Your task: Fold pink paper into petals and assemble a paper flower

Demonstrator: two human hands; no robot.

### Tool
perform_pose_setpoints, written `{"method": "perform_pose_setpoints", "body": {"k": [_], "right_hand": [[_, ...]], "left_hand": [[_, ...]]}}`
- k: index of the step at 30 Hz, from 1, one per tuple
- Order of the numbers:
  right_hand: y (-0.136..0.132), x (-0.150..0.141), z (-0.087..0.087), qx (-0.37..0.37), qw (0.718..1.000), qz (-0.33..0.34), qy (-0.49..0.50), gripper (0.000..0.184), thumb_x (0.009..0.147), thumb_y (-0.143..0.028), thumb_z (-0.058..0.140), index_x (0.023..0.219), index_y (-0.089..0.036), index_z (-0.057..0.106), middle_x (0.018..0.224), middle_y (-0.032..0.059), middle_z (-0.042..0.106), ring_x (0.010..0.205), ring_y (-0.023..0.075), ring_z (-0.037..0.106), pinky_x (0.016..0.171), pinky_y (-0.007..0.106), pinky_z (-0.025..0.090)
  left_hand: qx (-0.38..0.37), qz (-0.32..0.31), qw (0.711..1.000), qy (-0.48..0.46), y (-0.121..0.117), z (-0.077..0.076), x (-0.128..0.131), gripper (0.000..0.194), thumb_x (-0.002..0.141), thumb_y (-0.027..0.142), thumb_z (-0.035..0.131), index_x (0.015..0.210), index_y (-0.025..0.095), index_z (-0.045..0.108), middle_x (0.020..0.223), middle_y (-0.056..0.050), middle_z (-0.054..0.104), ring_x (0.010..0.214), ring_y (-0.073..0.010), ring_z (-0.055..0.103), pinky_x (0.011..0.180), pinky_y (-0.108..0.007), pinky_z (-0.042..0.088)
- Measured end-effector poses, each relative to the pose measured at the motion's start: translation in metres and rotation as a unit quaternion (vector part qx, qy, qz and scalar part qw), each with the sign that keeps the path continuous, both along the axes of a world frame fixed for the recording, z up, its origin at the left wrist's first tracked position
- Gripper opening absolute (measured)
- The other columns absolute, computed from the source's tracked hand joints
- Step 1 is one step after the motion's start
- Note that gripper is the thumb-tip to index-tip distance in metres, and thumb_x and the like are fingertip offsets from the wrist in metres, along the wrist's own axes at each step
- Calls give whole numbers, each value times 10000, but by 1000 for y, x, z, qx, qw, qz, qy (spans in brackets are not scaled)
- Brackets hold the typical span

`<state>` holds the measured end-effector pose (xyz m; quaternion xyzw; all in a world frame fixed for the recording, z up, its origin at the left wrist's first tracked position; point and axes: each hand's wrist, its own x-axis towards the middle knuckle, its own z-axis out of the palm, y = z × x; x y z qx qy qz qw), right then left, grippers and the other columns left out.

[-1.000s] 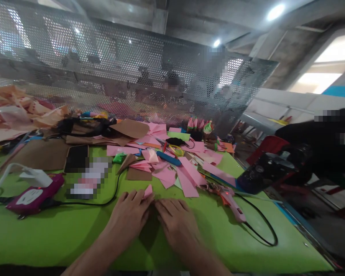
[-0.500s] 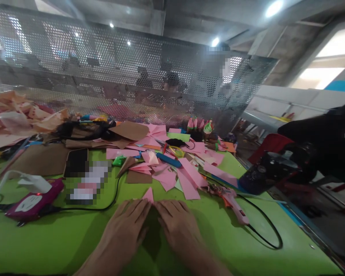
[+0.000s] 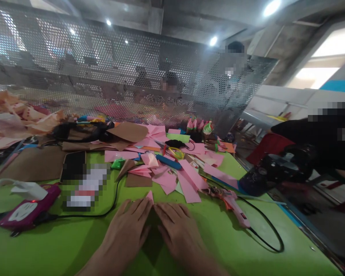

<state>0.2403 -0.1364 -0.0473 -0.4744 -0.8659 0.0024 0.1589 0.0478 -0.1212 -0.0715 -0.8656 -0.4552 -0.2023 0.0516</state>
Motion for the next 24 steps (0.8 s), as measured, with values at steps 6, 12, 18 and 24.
{"method": "perform_pose_setpoints", "body": {"k": [6,12,18,24], "right_hand": [[4,0,-2,-7,1000,-12,-17,469,920,-208,519,1385,-168,480,1339,93,591,1164,269,537,998,463,391],[7,-5,3,-11,1000,-24,-18,445,918,-207,544,1359,-163,503,1305,88,610,1135,260,545,974,442,416],[15,-9,2,-1,998,-46,-30,392,923,-209,546,1308,-135,544,1254,106,631,1096,269,560,950,448,436],[19,-6,-3,9,999,-40,-30,426,888,-181,575,1311,-142,544,1262,102,629,1110,270,552,941,447,435]], "left_hand": [[19,-16,999,34,6,-5,-2,504,896,217,486,1394,149,460,1397,-92,568,1193,-263,573,996,-484,405],[22,-20,999,15,13,-10,-1,503,896,205,466,1399,181,456,1405,-68,563,1200,-268,578,1036,-508,389],[9,-19,1000,5,20,-9,-1,485,919,240,471,1400,181,453,1396,-73,571,1237,-267,558,1089,-530,347],[40,-60,997,36,16,-6,-15,531,943,266,452,1458,181,355,1458,-43,500,1268,-243,535,1053,-479,404]]}}
